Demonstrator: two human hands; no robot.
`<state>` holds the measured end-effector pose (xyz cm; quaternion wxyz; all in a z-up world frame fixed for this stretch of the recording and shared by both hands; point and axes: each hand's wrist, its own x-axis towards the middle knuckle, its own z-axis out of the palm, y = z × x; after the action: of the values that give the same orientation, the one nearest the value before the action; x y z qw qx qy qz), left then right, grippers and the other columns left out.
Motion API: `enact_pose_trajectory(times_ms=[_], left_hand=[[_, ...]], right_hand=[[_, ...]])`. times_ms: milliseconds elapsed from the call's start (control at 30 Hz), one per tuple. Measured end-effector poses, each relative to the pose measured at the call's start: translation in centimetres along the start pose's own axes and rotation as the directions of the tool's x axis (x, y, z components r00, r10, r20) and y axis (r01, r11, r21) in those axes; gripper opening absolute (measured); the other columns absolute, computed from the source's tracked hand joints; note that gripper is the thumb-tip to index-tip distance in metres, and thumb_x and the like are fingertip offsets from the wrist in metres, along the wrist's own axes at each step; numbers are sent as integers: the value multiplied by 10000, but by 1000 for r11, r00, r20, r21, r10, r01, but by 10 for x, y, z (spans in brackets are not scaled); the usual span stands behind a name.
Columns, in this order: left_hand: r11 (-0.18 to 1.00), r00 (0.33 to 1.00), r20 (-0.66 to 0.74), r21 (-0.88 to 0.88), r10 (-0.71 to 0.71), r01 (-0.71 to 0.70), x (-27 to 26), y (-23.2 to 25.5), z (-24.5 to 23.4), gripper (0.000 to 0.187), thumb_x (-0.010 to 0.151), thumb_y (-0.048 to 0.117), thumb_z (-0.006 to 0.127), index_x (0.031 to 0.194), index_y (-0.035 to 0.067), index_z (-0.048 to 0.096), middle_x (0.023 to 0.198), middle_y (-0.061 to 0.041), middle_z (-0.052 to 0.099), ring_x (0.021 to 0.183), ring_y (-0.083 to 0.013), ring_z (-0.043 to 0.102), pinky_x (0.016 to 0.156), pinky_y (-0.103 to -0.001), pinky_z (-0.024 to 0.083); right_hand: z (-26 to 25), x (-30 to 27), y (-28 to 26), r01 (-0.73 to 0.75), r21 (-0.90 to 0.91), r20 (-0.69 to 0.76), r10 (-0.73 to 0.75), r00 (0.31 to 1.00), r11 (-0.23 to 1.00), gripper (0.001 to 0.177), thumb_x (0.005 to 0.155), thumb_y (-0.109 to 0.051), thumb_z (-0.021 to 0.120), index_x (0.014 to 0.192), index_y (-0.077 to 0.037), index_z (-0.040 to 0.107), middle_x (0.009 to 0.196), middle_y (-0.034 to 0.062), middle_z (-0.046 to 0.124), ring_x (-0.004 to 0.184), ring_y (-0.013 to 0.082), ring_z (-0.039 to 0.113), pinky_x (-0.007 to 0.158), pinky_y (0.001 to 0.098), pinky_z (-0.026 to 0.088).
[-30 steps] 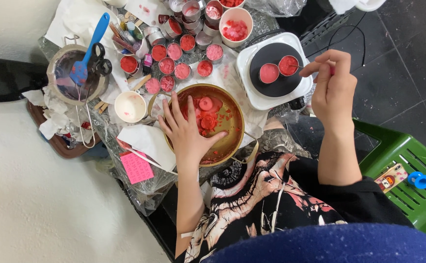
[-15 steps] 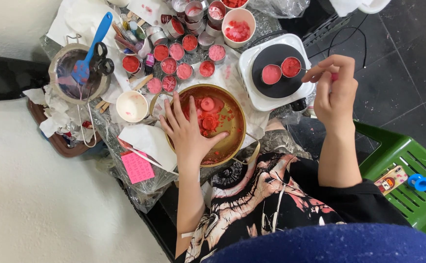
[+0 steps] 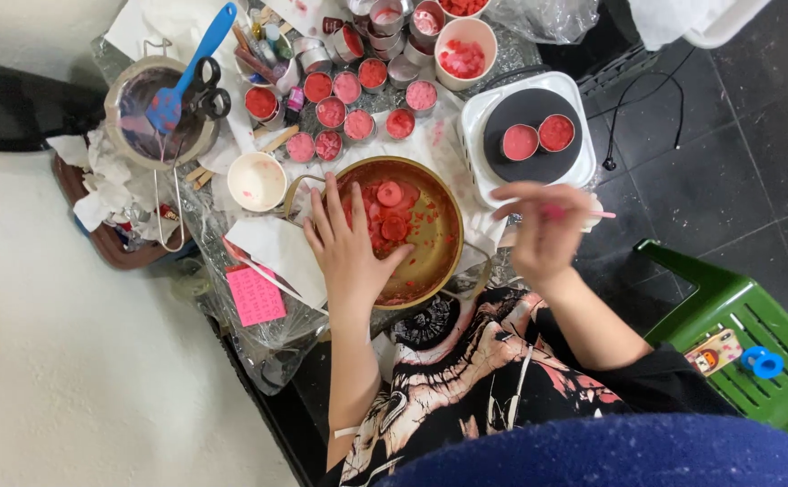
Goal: Manually preparing and molding red wax into small containers for candle production.
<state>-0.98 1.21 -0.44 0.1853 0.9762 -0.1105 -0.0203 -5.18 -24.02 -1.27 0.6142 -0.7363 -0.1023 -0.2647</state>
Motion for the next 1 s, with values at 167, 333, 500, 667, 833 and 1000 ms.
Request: enact_pose_trajectory(times_ms=[167, 333, 500, 667, 833, 1000], left_hand=[[999, 996, -90, -46, -27, 23, -15, -15, -4, 434, 815, 389, 826, 1099, 92, 686, 1652, -159, 291, 1495, -387, 315, 1173, -612, 229], [998, 976, -210, -29, -53, 47, -35, -28, 0, 175, 914, 259, 753, 934, 95, 695, 1614, -134, 422, 1430, -322, 449, 1148, -550, 295], [994, 958, -282, -104, -48, 20, -43, -33, 4, 174, 977, 244, 727, 969, 72, 699, 1599, -126, 462, 1462, -328, 430, 1173, -529, 295], [998, 926, -375, -34, 38, -55, -40, -24, 6, 163, 931, 271, 750, 920, 118, 695, 1486, -54, 540, 1457, -357, 380, 1159, -562, 252], [998, 946, -318, -7, 60, -66, -42, -32, 25, 234, 912, 109, 690, 1137, 109, 756, 1538, -13, 578, 1531, -261, 411, 1248, -507, 254], [981, 931, -364, -169, 29, -97, -42, -25, 12, 86, 900, 207, 745, 915, 128, 714, 1364, -27, 647, 1397, -287, 491, 1179, -516, 263]], right_hand=[[21, -6, -8, -132, -30, 173, 135, 975, 991, 239, 1086, 118, 398, 1272, -19, 338, 1131, 230, 697, 959, 230, 726, 763, 311, 616], [29, -14, -3, -197, -51, 225, 203, 953, 979, 207, 1088, 114, 418, 1257, 1, 380, 1106, 208, 712, 991, 225, 732, 782, 297, 600], [31, -23, 5, -193, -76, 212, 205, 955, 978, 203, 1099, 111, 415, 1262, -2, 372, 1082, 199, 729, 926, 195, 719, 781, 289, 581], [36, -22, 2, -173, -91, 218, 189, 957, 981, 199, 1096, 114, 422, 1261, 9, 383, 1082, 201, 728, 924, 196, 718, 804, 295, 588], [40, -18, -3, -131, -136, 214, 158, 964, 982, 185, 1090, 113, 446, 1247, 22, 411, 1072, 191, 732, 931, 200, 732, 816, 304, 601], [42, -13, -10, -127, -202, 244, 175, 954, 971, 166, 1076, 94, 477, 1230, 40, 446, 1054, 171, 729, 924, 209, 743, 809, 307, 612]])
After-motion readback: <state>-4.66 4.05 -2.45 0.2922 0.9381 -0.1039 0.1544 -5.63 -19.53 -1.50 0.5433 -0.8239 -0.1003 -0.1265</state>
